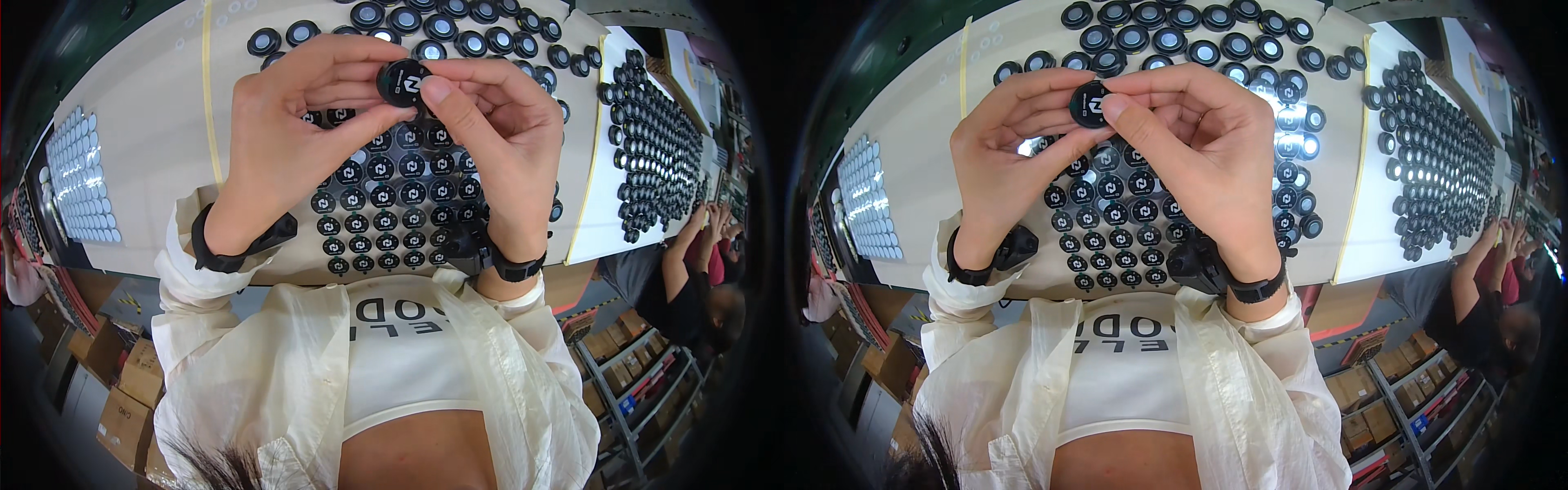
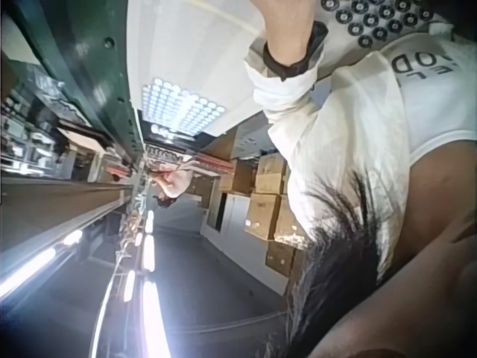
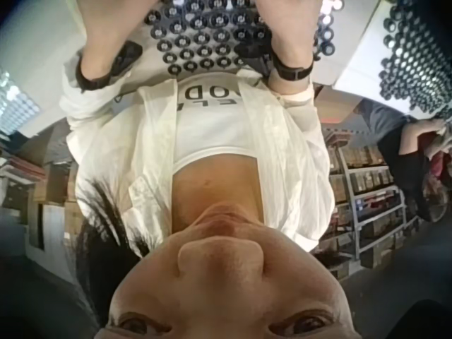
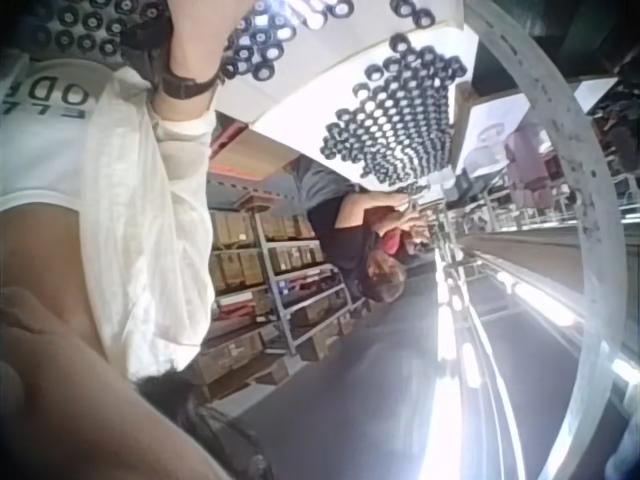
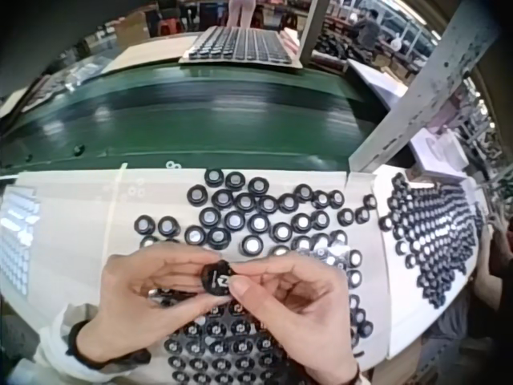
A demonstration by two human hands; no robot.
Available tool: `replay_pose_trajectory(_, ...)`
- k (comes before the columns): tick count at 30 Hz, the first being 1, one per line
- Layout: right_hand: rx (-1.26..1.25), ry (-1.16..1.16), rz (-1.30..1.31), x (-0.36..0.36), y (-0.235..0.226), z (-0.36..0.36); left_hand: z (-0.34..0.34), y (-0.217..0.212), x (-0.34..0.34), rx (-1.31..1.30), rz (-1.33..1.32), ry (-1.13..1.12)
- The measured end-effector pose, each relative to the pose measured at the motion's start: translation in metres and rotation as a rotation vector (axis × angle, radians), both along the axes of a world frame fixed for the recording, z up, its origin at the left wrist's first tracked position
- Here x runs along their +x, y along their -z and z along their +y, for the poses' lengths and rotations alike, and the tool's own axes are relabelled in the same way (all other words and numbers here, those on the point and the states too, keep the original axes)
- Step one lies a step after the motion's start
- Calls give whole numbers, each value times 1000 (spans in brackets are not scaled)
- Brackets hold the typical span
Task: Inspecting and arranging small circular electronic components on a backlit light table.
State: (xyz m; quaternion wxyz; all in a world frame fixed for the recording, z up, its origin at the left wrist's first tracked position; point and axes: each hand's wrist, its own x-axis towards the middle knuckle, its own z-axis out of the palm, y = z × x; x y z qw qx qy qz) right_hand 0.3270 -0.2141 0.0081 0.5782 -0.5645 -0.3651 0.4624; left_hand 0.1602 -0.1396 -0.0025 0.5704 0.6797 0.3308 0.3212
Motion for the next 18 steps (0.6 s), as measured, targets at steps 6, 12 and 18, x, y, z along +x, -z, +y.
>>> replay_pose_trajectory(6,23,0,3,0,6,0,-1,0,0,34,26,-14)
replay_pose_trajectory(12,9,10,-30,2,8,0,-1,0,0,79,40,-13)
replay_pose_trajectory(18,-4,24,-47,4,13,0,-2,2,0,86,68,0)
